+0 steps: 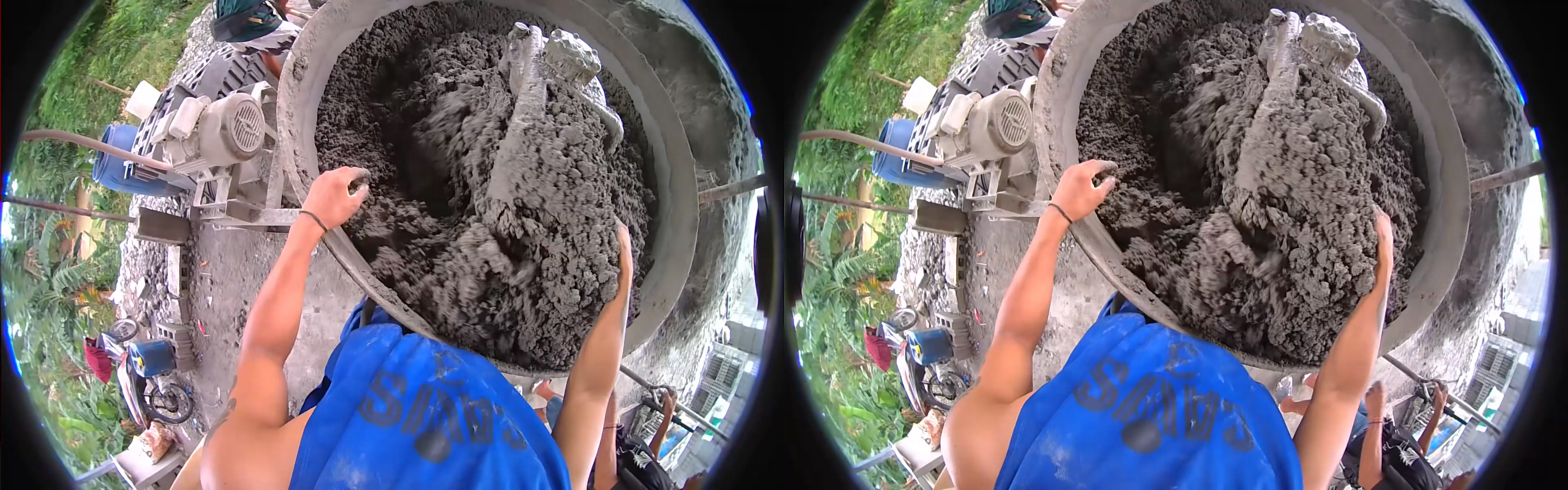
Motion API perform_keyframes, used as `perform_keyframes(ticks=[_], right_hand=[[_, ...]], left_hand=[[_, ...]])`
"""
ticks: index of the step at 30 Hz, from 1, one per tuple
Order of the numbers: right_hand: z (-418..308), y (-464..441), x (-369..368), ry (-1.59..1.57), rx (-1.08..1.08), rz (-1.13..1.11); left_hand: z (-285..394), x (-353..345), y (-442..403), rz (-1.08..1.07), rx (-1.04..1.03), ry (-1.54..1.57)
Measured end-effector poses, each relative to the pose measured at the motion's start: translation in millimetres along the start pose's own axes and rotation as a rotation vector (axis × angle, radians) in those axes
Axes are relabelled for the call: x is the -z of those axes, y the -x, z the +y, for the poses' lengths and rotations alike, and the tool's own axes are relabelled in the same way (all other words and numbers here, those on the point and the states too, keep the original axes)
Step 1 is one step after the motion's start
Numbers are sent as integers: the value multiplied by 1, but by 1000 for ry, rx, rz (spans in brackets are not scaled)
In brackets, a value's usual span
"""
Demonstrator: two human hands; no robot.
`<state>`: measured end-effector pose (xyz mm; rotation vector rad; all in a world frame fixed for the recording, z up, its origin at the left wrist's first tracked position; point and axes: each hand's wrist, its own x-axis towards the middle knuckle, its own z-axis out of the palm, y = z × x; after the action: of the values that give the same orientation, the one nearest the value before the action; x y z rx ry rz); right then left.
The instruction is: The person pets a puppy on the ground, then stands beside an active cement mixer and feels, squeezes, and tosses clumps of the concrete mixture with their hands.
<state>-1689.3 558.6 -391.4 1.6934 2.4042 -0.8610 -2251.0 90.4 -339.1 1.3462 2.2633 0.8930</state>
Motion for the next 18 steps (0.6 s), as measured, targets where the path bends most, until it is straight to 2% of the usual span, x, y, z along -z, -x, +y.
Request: perform_keyframes(ticks=[6,10,14,16,17,18], right_hand=[[15,31,38,-189,-108,192],[16,53,55,-167,-262,452],[-29,83,53,22,-609,860],[-20,85,35,133,-714,1029],[-25,90,20,146,-754,1082],[-78,113,14,132,-702,1026]], left_hand=[[-6,-7,2,25,34,-7],[1,-9,4,2,55,-55],[8,-10,4,-57,62,-112],[11,-12,3,-92,64,-134],[11,-13,2,-107,50,-134],[13,-13,2,-119,59,-146]])
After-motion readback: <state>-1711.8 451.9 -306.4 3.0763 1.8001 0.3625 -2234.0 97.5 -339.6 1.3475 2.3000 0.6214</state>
